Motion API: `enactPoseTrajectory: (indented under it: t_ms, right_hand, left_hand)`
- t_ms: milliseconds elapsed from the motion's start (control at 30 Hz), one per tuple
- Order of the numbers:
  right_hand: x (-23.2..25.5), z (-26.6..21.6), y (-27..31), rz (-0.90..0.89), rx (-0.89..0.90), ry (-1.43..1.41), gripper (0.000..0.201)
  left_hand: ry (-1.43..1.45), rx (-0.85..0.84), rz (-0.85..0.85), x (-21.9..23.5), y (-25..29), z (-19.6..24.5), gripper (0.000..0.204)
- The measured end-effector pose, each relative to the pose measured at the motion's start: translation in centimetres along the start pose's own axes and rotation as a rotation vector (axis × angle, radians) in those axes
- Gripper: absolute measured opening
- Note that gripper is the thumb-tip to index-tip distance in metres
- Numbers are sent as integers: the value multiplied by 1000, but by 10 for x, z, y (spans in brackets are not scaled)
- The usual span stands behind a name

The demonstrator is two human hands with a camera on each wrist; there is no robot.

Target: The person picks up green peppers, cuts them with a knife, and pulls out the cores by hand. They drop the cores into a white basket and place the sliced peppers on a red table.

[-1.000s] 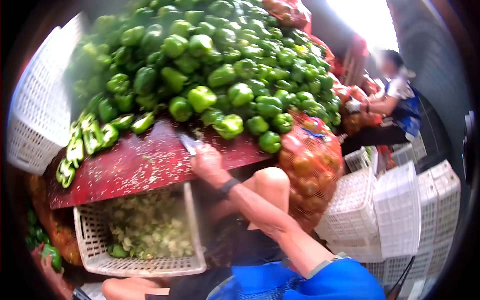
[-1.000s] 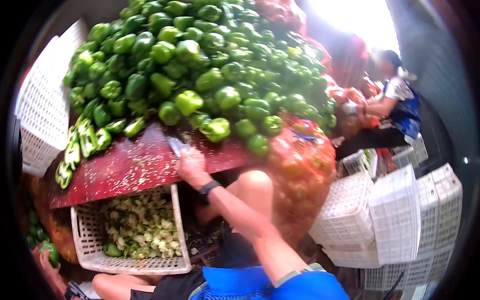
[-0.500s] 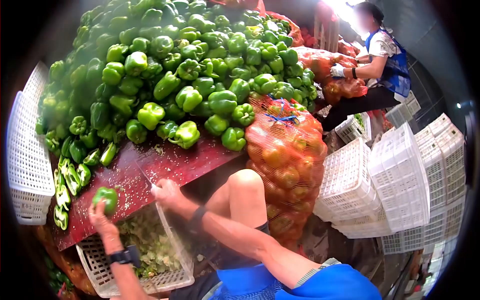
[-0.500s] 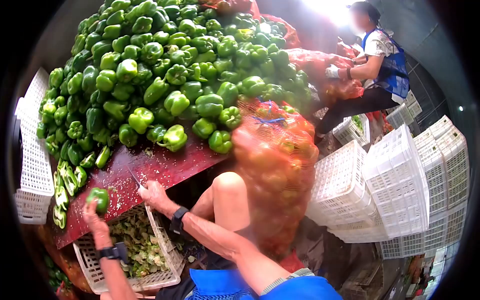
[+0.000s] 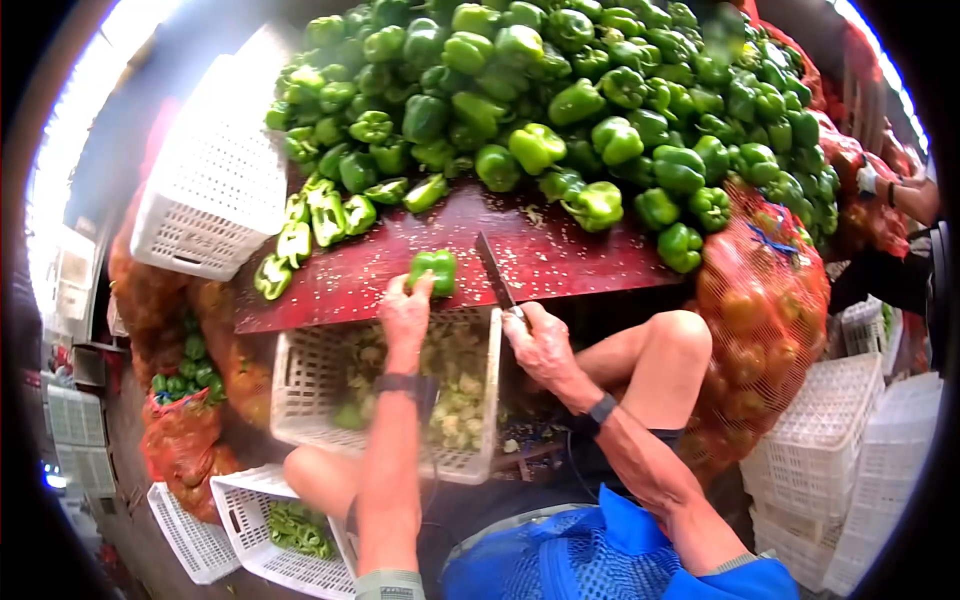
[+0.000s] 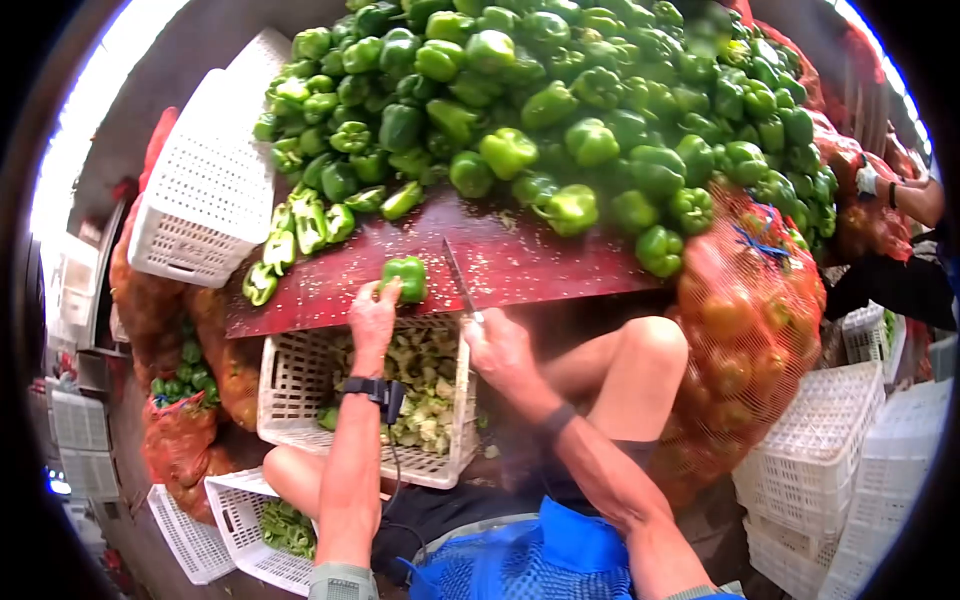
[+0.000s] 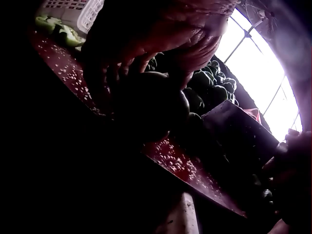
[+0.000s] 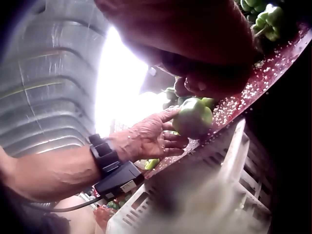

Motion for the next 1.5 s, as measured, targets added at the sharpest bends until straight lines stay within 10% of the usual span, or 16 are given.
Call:
enactPoseTrajectory:
  t_ms: [300, 567, 800, 1067, 1133, 1267, 1433, 1500]
  right_hand:
    - [-9, -32, 5, -58, 58, -26, 20]
    - [-2, -24, -16, -192, 205, 239, 23]
    - [-28, -29, -35, -302, -51, 259, 31]
    - [-109, 1, -67, -238, 293, 472, 25]
    - [-120, 1, -80, -364, 430, 547, 26]
    - [-61, -48, -88, -458, -283, 223, 41]
    - [-49, -15, -99, -529, -103, 267, 43]
    - [-52, -17, -103, -448, -218, 215, 33]
  left_hand:
    - [-80, 93, -184, -24, -3, 9, 44]
    - [-92, -271, 39, -20, 1, 31, 27]
    - [-131, -160, -42, -19, -7, 23, 26]
    - [-140, -247, -18, -22, -17, -17, 22]
    - [17, -58, 10, -8, -15, -9, 19]
    - [107, -194, 73, 0, -14, 3, 18]
    - [-68, -619, 92, -31, -27, 55, 22]
    - [-59, -522, 52, -37, -35, 52, 22]
Point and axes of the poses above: each hand's wrist, its own y-axis away from the middle knuckle, its own x-axis out of the back of the hand, z = x × y, the point moved 5 cm from there along -y, towards the middle knuckle, and after that the axes turned 3 degrees about -y, right-handed, at the moved point
